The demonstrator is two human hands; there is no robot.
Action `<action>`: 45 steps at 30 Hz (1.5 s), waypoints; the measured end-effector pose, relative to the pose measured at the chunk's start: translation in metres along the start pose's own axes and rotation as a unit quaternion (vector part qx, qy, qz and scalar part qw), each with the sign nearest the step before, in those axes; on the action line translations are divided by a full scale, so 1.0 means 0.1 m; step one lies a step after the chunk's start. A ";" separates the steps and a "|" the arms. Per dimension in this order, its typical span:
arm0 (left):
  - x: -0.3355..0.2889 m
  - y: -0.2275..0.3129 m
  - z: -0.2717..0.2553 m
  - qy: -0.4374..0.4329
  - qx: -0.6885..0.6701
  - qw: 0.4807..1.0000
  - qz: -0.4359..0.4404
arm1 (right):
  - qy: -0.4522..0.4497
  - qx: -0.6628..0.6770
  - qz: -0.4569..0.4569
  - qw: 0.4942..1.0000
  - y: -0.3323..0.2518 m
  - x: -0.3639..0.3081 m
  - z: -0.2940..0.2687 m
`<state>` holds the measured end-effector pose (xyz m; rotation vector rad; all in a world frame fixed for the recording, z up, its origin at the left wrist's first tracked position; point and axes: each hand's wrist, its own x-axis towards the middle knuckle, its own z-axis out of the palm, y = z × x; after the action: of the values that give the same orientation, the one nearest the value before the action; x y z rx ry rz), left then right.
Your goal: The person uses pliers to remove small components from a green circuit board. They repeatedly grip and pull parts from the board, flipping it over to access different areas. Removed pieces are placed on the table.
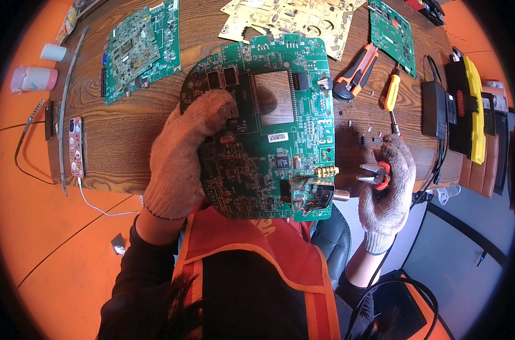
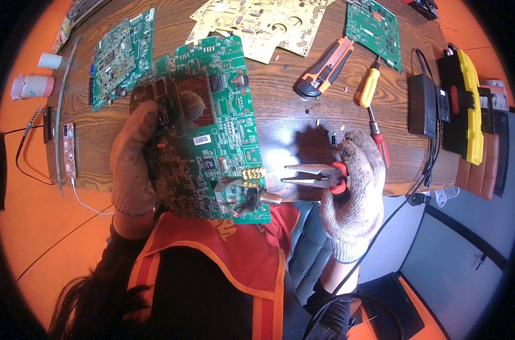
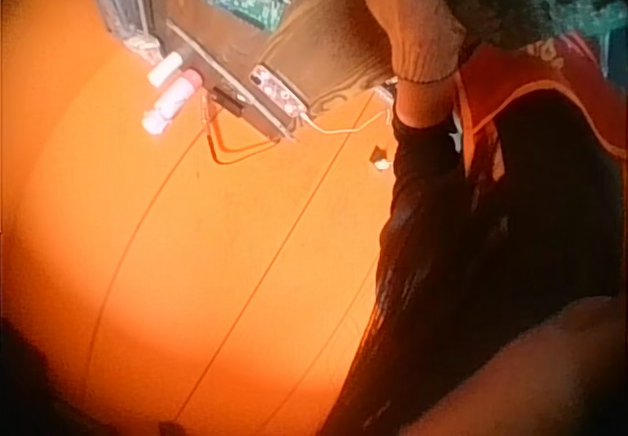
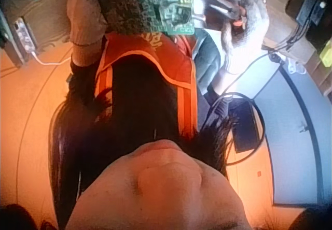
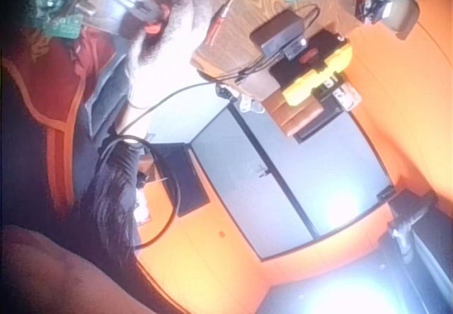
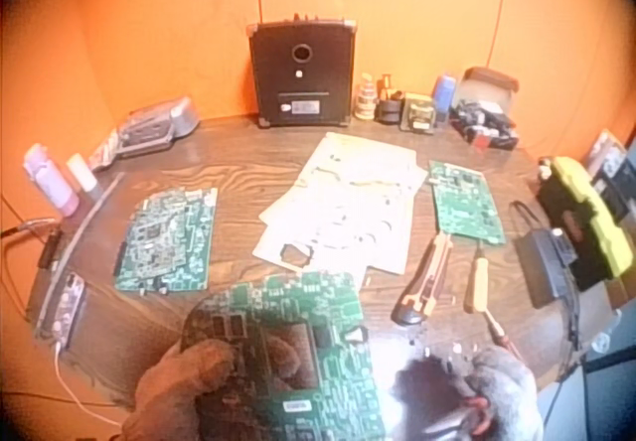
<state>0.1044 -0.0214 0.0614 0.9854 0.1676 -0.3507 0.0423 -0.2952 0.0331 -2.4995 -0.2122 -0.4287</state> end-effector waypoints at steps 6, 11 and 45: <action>-0.01 0.00 0.06 0.031 0.042 0.998 -0.020 | -0.002 -0.027 -0.001 1.000 0.00 0.00 0.00; -0.05 0.03 0.06 -0.031 0.056 0.998 0.002 | 0.031 0.001 0.034 0.999 -0.07 0.01 0.03; -0.25 -0.10 0.31 -0.008 0.276 0.957 0.089 | -0.012 -0.212 0.075 0.974 -0.61 0.11 0.31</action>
<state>0.0772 -0.0471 0.0778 1.5383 -0.0408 -0.2421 0.0459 -0.2271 0.0448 -2.9144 0.0696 -0.4170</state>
